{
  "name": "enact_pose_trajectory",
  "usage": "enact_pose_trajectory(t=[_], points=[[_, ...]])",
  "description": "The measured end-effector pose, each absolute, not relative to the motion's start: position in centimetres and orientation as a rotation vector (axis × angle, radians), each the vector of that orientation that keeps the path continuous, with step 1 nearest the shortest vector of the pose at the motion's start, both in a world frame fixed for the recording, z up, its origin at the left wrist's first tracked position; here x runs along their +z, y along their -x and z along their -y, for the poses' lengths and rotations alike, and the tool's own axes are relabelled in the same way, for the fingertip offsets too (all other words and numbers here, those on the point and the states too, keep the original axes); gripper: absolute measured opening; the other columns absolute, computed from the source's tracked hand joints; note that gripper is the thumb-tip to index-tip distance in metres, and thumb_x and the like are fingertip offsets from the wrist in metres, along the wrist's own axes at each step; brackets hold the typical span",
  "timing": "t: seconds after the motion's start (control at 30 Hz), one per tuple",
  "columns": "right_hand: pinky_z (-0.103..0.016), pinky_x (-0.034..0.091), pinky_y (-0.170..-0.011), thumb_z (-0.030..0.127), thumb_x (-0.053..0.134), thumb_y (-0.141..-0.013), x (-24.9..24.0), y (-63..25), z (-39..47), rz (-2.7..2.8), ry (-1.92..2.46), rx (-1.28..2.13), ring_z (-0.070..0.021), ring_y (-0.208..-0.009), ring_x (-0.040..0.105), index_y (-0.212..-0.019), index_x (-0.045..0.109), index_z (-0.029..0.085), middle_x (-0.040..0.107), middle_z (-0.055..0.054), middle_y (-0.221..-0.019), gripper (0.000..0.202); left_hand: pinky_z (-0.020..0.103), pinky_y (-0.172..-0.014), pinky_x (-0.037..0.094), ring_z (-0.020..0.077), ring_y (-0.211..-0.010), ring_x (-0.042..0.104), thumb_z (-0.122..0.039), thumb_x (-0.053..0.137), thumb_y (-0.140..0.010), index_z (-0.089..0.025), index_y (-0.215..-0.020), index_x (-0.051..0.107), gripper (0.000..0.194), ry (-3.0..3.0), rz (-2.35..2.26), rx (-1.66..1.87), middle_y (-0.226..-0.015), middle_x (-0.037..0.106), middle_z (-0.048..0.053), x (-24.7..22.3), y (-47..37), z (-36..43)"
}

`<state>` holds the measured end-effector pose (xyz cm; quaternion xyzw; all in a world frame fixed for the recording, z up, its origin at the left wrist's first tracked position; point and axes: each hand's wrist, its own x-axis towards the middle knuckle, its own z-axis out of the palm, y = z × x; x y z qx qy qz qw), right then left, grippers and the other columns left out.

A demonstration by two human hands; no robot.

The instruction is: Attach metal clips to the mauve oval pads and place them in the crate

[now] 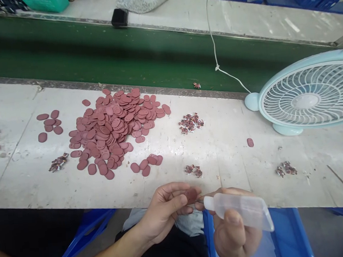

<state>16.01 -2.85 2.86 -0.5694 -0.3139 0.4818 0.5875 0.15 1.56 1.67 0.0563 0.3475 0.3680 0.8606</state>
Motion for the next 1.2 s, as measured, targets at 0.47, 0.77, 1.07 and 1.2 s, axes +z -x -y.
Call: enact_pose_trajectory(t=[0.47,0.77,1.07,1.2], points=[[-0.004,0.034,-0.033,0.043,0.048,-0.103,-1.4,-21.5,-6.9,0.078,0.393,1.804,-0.0027,-0.047,0.048,-0.114,0.060,0.012,0.052,0.007,-0.066,0.035,0.020,-0.074,0.059,0.0227,-0.102,0.076,-0.023,0.079,-0.084,-0.018,-0.102,0.076,0.019,-0.145,-0.793,0.821,-0.116,0.079,0.014,1.2,1.2,-2.4],[-0.022,0.040,-0.039,0.055,0.047,-0.096,4.2,-29.1,-13.8,1.045,1.627,0.864,-0.0107,-0.045,0.045,-0.070,0.054,0.022,0.045,0.006,-0.057,0.042,0.020,-0.072,0.060,0.0233,-0.101,0.077,-0.025,0.085,-0.077,-0.017,-0.099,0.076,0.025,-0.082,-0.932,0.831,-0.112,0.080,0.014,2.2,2.5,-3.4],[-0.048,0.055,-0.095,0.035,0.065,-0.097,3.8,-28.0,-33.7,1.411,2.138,0.520,-0.0252,-0.111,0.064,-0.124,0.063,0.017,0.063,-0.010,-0.129,0.033,0.021,-0.066,0.057,0.0258,-0.096,0.078,-0.028,0.090,-0.070,-0.016,-0.095,0.077,0.031,-0.084,-0.931,0.889,-0.109,0.080,0.017,3.1,2.0,-2.2],[-0.047,0.054,-0.096,0.035,0.066,-0.096,4.7,-27.5,-33.8,1.441,2.183,0.466,-0.0254,-0.112,0.064,-0.123,0.063,0.015,0.063,-0.011,-0.128,0.034,0.021,-0.065,0.056,0.0260,-0.093,0.078,-0.029,0.091,-0.068,-0.016,-0.095,0.077,0.033,-0.075,-0.914,0.893,-0.106,0.081,0.017,2.6,1.9,-1.7]])
